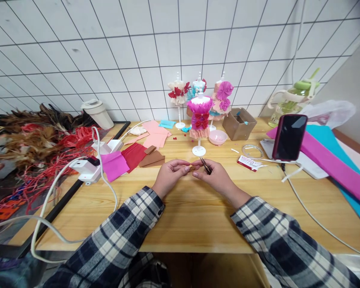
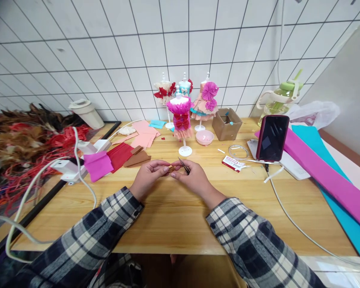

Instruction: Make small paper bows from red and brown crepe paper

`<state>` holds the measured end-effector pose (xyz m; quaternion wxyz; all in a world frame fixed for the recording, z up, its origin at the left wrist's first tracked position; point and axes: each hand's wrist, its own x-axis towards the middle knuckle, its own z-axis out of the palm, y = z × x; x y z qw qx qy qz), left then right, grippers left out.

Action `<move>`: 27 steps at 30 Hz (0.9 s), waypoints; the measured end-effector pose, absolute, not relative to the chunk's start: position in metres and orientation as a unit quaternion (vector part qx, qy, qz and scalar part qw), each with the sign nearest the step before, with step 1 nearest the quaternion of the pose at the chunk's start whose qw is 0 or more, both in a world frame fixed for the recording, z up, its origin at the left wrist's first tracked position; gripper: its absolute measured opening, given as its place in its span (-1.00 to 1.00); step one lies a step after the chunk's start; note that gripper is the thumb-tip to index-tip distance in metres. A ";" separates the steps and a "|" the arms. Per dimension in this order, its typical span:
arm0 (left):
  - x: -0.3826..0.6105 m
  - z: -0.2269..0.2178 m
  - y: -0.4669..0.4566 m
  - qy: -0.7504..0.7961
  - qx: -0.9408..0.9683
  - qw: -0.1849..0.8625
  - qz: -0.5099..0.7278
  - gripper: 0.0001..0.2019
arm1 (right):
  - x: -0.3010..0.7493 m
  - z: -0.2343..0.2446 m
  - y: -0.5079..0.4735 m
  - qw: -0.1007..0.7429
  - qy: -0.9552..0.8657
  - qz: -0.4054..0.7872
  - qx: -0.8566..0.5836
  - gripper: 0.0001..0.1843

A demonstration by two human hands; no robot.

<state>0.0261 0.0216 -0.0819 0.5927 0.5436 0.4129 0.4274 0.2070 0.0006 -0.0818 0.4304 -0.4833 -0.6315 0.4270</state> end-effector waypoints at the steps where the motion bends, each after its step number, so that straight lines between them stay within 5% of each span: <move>1: 0.026 -0.082 0.022 0.419 0.541 0.589 0.429 -0.62 | 0.206 -0.082 0.000 0.425 -0.640 0.414 -0.488 -0.56; 9: 0.028 -0.081 0.020 0.417 0.556 0.603 0.392 -0.61 | 0.207 -0.087 0.000 0.417 -0.731 0.231 -0.487 -0.74; 13: 0.028 -0.082 0.019 0.428 0.553 0.603 0.383 -0.59 | 0.213 -0.085 0.003 0.400 -0.733 0.235 -0.498 -0.88; 20: 0.023 -0.085 0.027 0.424 0.577 0.592 0.371 -0.60 | 0.221 -0.085 0.007 0.385 -0.719 0.251 -0.522 -0.85; 27: 0.014 -0.079 0.027 0.391 0.774 0.373 0.329 -0.58 | 0.216 -0.087 0.005 0.383 -0.730 0.224 -0.520 -0.86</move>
